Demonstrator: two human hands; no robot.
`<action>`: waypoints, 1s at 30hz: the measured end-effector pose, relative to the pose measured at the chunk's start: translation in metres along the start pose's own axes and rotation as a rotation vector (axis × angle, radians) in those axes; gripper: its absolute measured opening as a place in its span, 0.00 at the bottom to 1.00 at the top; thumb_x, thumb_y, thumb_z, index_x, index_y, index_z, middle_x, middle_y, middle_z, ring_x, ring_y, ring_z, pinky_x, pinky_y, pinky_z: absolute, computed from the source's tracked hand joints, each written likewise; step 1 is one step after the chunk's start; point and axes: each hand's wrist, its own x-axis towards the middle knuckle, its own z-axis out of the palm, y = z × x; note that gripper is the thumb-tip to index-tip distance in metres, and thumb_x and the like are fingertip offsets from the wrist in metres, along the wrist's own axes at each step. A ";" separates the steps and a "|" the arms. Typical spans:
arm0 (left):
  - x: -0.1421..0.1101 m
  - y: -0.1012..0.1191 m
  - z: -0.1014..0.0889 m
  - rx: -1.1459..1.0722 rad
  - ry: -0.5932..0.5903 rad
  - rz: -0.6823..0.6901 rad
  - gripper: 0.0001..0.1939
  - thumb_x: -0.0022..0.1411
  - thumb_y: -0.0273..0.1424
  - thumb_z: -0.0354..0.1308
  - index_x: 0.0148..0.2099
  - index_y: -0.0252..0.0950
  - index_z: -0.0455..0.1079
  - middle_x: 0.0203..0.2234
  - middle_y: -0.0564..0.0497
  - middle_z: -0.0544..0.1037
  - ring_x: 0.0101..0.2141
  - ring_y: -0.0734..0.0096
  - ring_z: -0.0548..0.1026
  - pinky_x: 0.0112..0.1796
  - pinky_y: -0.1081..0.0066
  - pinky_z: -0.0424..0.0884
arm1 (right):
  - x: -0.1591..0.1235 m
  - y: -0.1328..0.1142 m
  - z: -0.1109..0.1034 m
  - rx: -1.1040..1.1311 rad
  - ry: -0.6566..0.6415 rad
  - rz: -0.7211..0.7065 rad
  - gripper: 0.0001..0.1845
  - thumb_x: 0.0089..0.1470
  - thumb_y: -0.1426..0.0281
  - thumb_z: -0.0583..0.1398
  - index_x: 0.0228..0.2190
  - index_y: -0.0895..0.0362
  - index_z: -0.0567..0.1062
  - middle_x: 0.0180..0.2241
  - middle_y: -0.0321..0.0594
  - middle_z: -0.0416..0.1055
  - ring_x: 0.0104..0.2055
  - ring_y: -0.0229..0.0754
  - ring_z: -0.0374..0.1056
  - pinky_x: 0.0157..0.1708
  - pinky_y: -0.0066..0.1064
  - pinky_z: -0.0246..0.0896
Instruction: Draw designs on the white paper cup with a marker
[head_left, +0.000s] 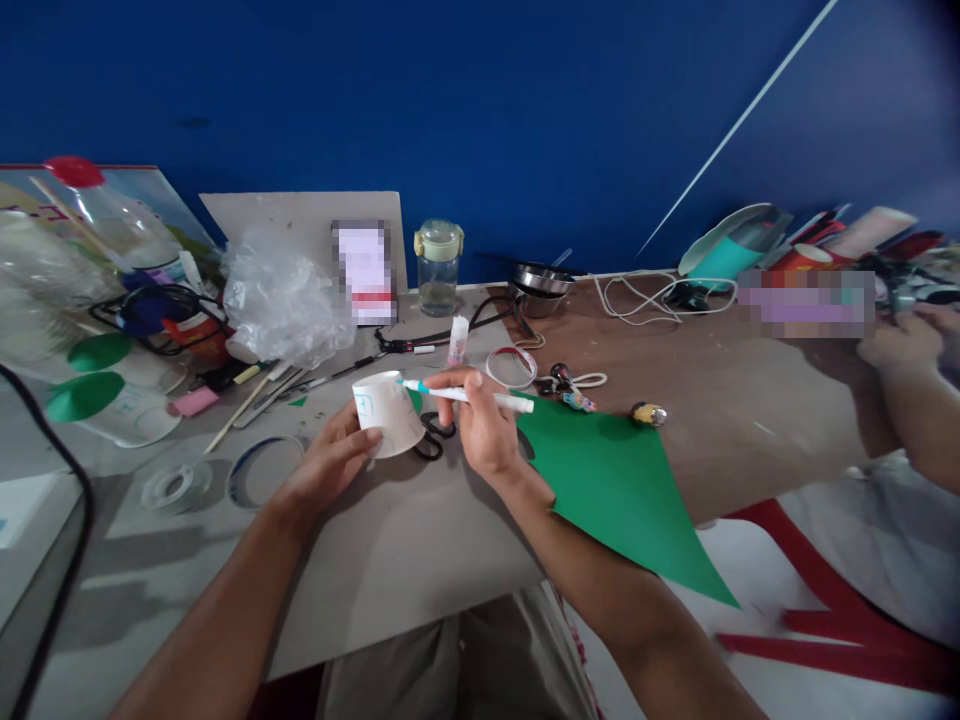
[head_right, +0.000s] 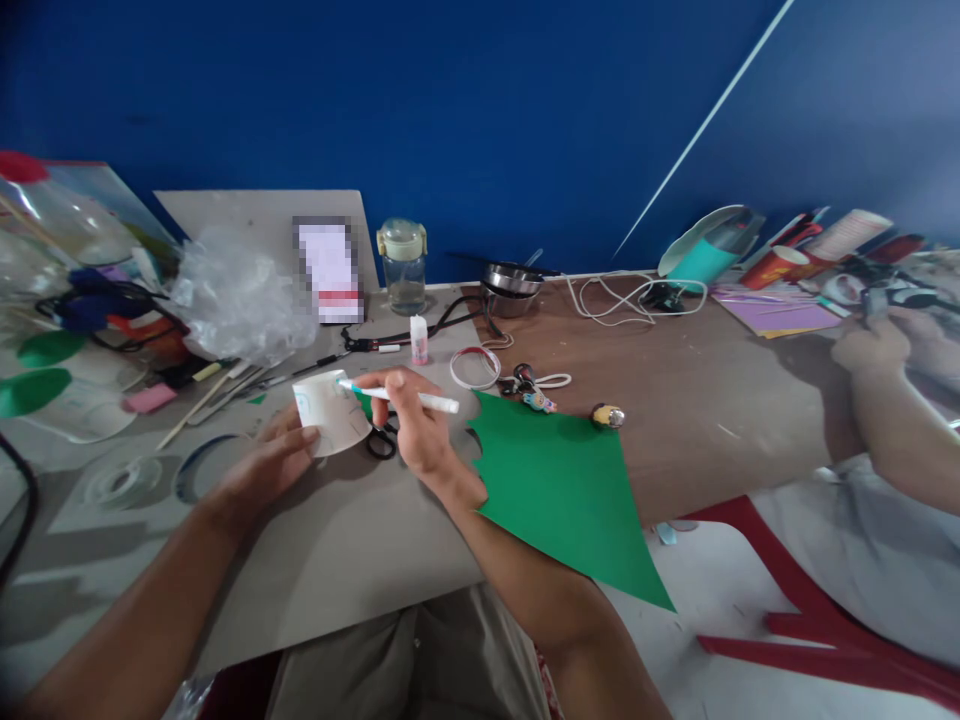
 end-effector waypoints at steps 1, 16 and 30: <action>0.000 0.000 0.000 -0.003 -0.001 0.003 0.27 0.50 0.38 0.70 0.53 0.37 0.75 0.41 0.45 0.83 0.43 0.52 0.79 0.42 0.61 0.75 | -0.001 -0.002 0.000 0.019 -0.007 -0.026 0.32 0.66 0.46 0.48 0.35 0.56 0.81 0.19 0.33 0.66 0.24 0.37 0.63 0.32 0.34 0.64; 0.002 -0.001 -0.003 -0.029 -0.018 0.018 0.29 0.47 0.41 0.73 0.51 0.37 0.76 0.44 0.43 0.82 0.47 0.51 0.78 0.42 0.62 0.75 | 0.001 -0.004 0.003 -0.015 0.097 -0.020 0.21 0.65 0.54 0.56 0.53 0.52 0.73 0.35 0.38 0.77 0.38 0.41 0.73 0.42 0.38 0.69; 0.009 -0.002 -0.004 0.304 0.115 0.164 0.36 0.46 0.42 0.74 0.55 0.36 0.71 0.46 0.42 0.80 0.48 0.48 0.77 0.48 0.57 0.73 | -0.002 0.015 0.008 -0.317 -0.094 -0.219 0.20 0.62 0.69 0.57 0.55 0.55 0.65 0.35 0.39 0.76 0.37 0.42 0.73 0.42 0.37 0.71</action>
